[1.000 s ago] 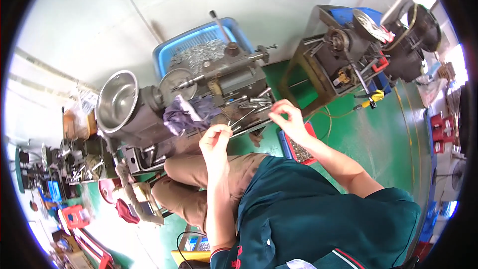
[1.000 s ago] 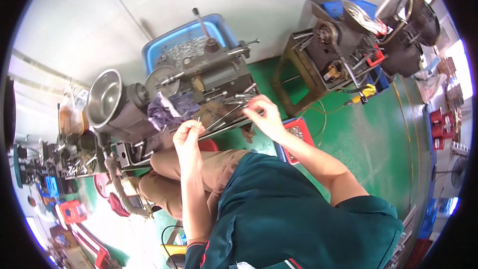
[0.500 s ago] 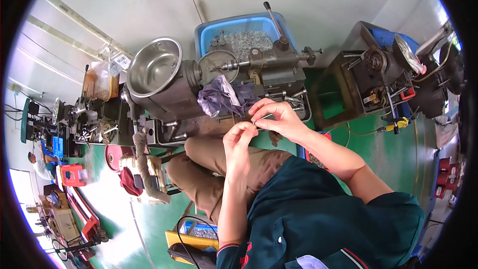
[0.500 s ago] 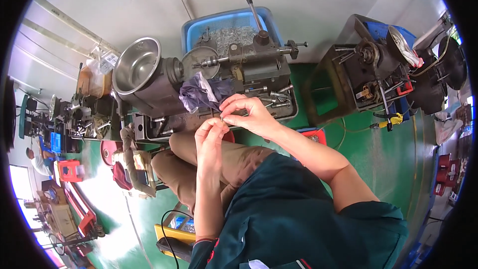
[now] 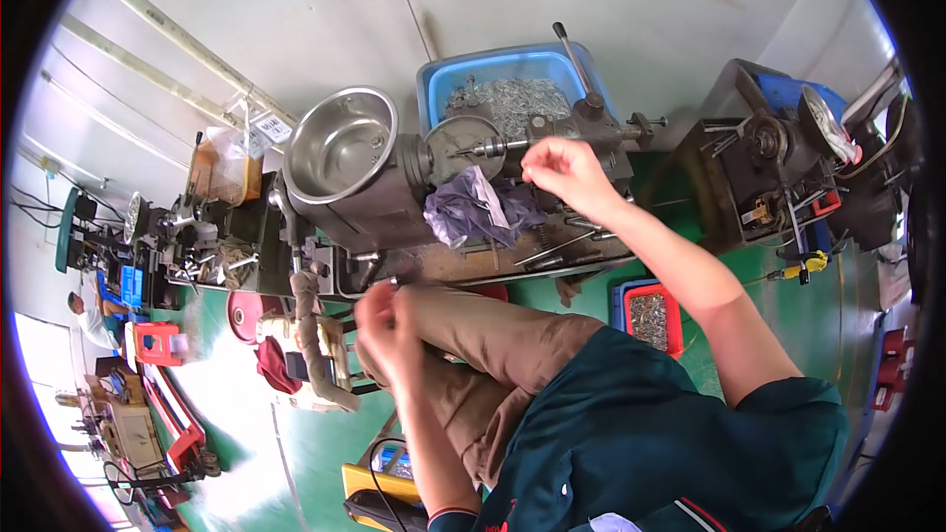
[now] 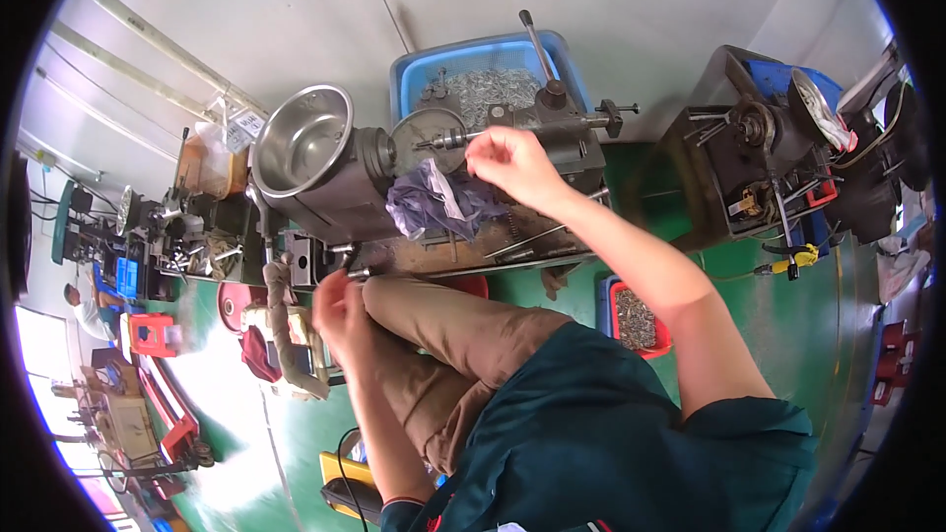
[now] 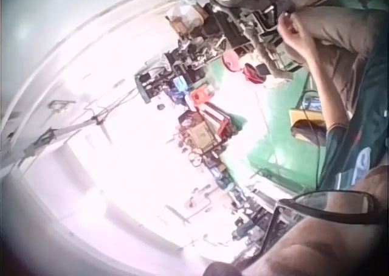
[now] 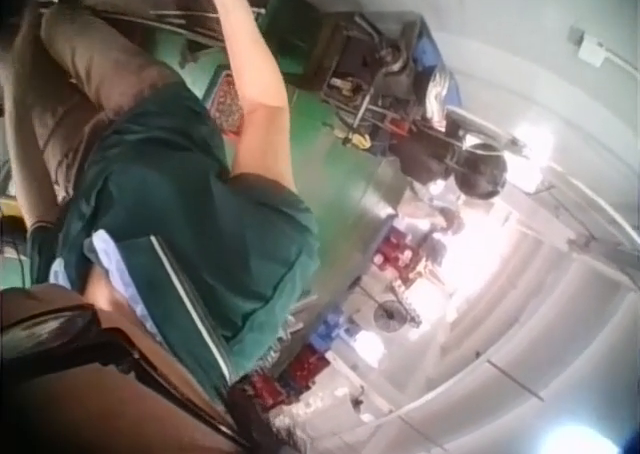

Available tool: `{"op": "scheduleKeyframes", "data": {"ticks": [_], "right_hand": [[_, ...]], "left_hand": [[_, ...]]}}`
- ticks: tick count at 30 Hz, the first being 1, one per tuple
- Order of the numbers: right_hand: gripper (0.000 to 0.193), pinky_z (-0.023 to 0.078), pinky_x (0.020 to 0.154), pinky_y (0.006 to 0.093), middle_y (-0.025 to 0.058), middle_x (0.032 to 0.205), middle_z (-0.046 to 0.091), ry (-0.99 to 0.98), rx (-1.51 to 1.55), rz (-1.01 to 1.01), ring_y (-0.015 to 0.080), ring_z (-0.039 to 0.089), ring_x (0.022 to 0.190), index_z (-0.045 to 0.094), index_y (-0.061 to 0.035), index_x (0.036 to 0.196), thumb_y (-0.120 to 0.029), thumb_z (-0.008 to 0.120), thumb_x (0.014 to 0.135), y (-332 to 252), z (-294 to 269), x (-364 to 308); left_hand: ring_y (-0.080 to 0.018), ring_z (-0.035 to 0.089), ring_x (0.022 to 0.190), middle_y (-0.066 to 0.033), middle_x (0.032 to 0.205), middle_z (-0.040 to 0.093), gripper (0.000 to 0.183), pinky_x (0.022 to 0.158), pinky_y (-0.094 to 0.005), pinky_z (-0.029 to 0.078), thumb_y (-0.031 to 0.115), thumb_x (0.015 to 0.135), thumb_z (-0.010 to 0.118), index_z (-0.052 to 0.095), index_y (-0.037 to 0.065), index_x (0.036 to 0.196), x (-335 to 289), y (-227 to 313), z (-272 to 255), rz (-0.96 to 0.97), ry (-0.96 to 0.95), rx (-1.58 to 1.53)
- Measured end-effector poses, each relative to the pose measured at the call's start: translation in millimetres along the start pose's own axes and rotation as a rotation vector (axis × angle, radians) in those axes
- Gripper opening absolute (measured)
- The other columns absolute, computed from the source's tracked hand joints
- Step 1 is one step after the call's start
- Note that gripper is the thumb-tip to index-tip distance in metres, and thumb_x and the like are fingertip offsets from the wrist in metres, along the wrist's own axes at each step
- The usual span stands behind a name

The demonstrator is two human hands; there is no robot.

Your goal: The person machines small metal parts using a lathe, then cleans them with a cloth.

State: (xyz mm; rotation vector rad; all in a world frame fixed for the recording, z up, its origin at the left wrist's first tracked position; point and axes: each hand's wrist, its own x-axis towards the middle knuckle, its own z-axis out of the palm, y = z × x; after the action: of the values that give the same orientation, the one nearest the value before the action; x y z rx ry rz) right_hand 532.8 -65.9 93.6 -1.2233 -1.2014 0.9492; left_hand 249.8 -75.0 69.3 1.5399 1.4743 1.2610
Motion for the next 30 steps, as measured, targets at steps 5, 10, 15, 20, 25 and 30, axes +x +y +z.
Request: {"op": "scheduleKeyframes", "data": {"ticks": [5, 10, 15, 20, 25, 30], "right_hand": [[0.010, 0.042, 0.057, 0.0238, 0.0032, 0.065, 0.056, 0.007, -0.275, -0.140, 0.0093, 0.053, 0.062, 0.058, -0.0007, 0.075, -0.007, 0.059, 0.067, 24.2, -0.2, 72.0], [0.019, 0.043, 0.056, 0.0257, 0.0052, 0.065, 0.058, -0.139, -0.504, 0.033, 0.0128, 0.055, 0.061, 0.056, -0.0015, 0.079, -0.004, 0.059, 0.060, 39.2, 27.6, 116.6], [0.021, 0.044, 0.063, 0.0311, 0.0068, 0.070, 0.059, -0.163, -0.541, 0.119, 0.0202, 0.057, 0.069, 0.057, -0.0046, 0.076, -0.008, 0.060, 0.055, 52.9, 54.1, 136.6], [0.019, 0.044, 0.062, 0.0315, 0.0061, 0.070, 0.059, -0.170, -0.598, 0.041, 0.0203, 0.057, 0.069, 0.057, -0.0061, 0.072, -0.009, 0.059, 0.053, 68.2, 61.1, 142.9], [0.018, 0.043, 0.061, 0.0305, 0.0053, 0.068, 0.059, -0.220, -0.579, 0.066, 0.0199, 0.057, 0.068, 0.057, -0.0061, 0.071, -0.009, 0.059, 0.053, 73.5, 61.9, 141.7], [0.015, 0.042, 0.058, 0.0277, 0.0035, 0.065, 0.057, -0.205, -0.578, 0.066, 0.0156, 0.055, 0.063, 0.057, -0.0048, 0.069, -0.006, 0.061, 0.055, 71.6, 63.0, 139.9]], "left_hand": [[-0.0290, 0.047, 0.085, -0.0162, 0.096, 0.047, 0.037, 0.071, -0.0390, 0.040, 0.021, 0.069, 0.061, 0.051, 0.003, 0.099, 38.0, -53.3, -92.2, 0.193, 0.435, 0.798], [-0.0349, 0.048, 0.091, -0.0198, 0.101, 0.046, 0.063, 0.079, -0.0401, 0.039, 0.038, 0.062, 0.064, 0.045, 0.001, 0.109, 41.4, -80.1, -119.2, -0.285, 0.092, 0.799], [-0.0351, 0.052, 0.082, -0.0229, 0.086, 0.052, 0.050, 0.070, -0.0411, 0.041, 0.028, 0.061, 0.065, 0.049, -0.002, 0.098, 35.5, -116.6, -127.3, -0.130, 0.150, 0.856], [-0.0356, 0.054, 0.075, -0.0225, 0.080, 0.055, 0.038, 0.063, -0.0426, 0.041, 0.023, 0.060, 0.063, 0.050, -0.002, 0.085, 26.0, -128.7, -134.4, -0.168, 0.228, 0.911], [-0.0340, 0.055, 0.079, -0.0175, 0.085, 0.057, 0.045, 0.066, -0.0427, 0.042, 0.034, 0.060, 0.058, 0.055, 0.002, 0.091, 25.5, -87.8, -120.7, -0.482, 0.212, 1.026], [-0.0346, 0.056, 0.075, -0.0172, 0.081, 0.058, 0.041, 0.065, -0.0428, 0.042, 0.033, 0.060, 0.058, 0.056, 0.003, 0.089, 25.9, -95.4, -122.7, -0.467, 0.211, 1.018]]}}
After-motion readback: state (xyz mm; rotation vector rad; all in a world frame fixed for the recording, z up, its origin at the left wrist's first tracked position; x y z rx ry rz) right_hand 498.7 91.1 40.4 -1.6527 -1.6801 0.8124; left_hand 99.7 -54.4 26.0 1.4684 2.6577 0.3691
